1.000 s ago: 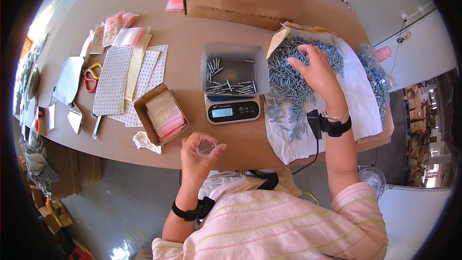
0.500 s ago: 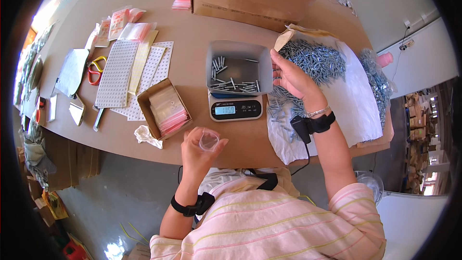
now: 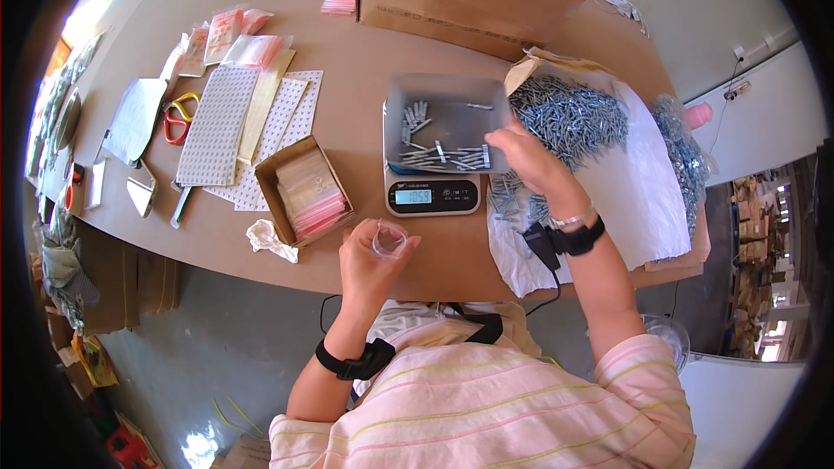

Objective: Weighing and bagging metal screws or fasteners in a warehouse setting.

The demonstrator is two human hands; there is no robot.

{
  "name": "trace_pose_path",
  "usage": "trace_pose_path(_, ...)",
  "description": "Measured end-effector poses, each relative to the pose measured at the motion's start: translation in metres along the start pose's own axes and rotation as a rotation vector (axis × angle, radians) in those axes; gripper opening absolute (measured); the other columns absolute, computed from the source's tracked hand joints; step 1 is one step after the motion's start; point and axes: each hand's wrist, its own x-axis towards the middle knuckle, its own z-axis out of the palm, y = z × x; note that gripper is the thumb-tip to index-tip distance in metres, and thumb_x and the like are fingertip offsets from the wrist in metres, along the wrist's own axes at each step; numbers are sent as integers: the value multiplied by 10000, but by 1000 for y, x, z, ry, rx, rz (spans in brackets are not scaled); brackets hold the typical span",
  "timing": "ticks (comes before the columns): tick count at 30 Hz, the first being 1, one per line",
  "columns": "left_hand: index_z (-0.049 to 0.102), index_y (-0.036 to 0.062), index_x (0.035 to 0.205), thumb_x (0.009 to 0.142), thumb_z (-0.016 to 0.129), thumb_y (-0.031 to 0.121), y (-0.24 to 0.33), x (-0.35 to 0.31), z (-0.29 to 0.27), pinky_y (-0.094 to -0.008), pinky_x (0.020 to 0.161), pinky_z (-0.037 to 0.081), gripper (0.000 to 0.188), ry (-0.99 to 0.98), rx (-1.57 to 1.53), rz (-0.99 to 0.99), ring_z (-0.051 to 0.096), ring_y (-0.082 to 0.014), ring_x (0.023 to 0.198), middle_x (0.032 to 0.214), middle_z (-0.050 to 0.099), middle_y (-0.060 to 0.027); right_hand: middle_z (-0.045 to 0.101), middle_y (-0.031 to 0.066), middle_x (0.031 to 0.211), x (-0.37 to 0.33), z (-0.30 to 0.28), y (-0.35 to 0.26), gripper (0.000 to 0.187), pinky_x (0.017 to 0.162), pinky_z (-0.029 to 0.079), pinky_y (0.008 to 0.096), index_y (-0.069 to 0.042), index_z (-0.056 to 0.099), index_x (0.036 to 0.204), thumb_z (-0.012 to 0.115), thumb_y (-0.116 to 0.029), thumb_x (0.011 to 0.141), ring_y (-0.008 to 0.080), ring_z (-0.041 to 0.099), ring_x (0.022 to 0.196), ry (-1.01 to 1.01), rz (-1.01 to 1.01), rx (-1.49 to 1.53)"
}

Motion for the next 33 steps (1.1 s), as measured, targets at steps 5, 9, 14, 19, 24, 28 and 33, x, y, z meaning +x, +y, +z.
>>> trace_pose_path(5,679,38,809,748,849,123,8,9,3,-353,716,509,200,9,-43,11,629,-245,717,817,687,-84,403,154,1501,-51,22,-30,709,1154,285,333,0,203,1578,543,-168,978,207,400,1353,180,-322,311)
trace_pose_path(9,634,13,808,735,849,160,8,11,19,-328,661,487,270,32,153,70,604,-194,695,765,635,-105,448,173,1417,-88,42,-41,776,1106,324,360,4,229,1573,632,-289,977,250,443,1265,241,-465,63)
trace_pose_path(14,600,12,777,719,803,129,8,9,31,-330,621,477,242,48,178,94,584,-189,633,691,614,-113,471,169,1177,-106,53,-45,893,967,369,402,29,300,1548,729,-424,910,279,428,1053,315,-713,-559)
trace_pose_path(19,623,17,838,695,798,125,26,6,31,-408,689,523,250,-26,107,-78,649,-335,735,764,671,-154,437,177,1231,-114,61,-53,955,1013,356,414,36,286,1552,725,-495,891,278,420,1111,293,-693,-644)
trace_pose_path(24,604,15,856,704,793,119,23,3,32,-372,661,526,264,-28,22,-113,668,-292,679,749,671,-141,433,176,1173,-120,66,-50,974,942,379,409,39,327,1535,764,-512,860,282,407,1031,310,-791,-684)
trace_pose_path(28,645,3,924,717,798,106,21,3,34,-351,692,544,277,-15,-75,-10,701,-247,719,808,713,-136,413,159,1133,-134,69,-45,1012,841,391,396,-5,343,1541,791,-552,818,276,402,985,280,-886,-733)
trace_pose_path(33,678,-12,1021,724,818,82,25,-1,38,-329,735,562,342,6,-196,20,730,-222,785,880,747,-128,381,139,1110,-141,65,-43,1037,772,374,386,-32,360,1538,813,-579,781,263,392,950,289,-970,-766)
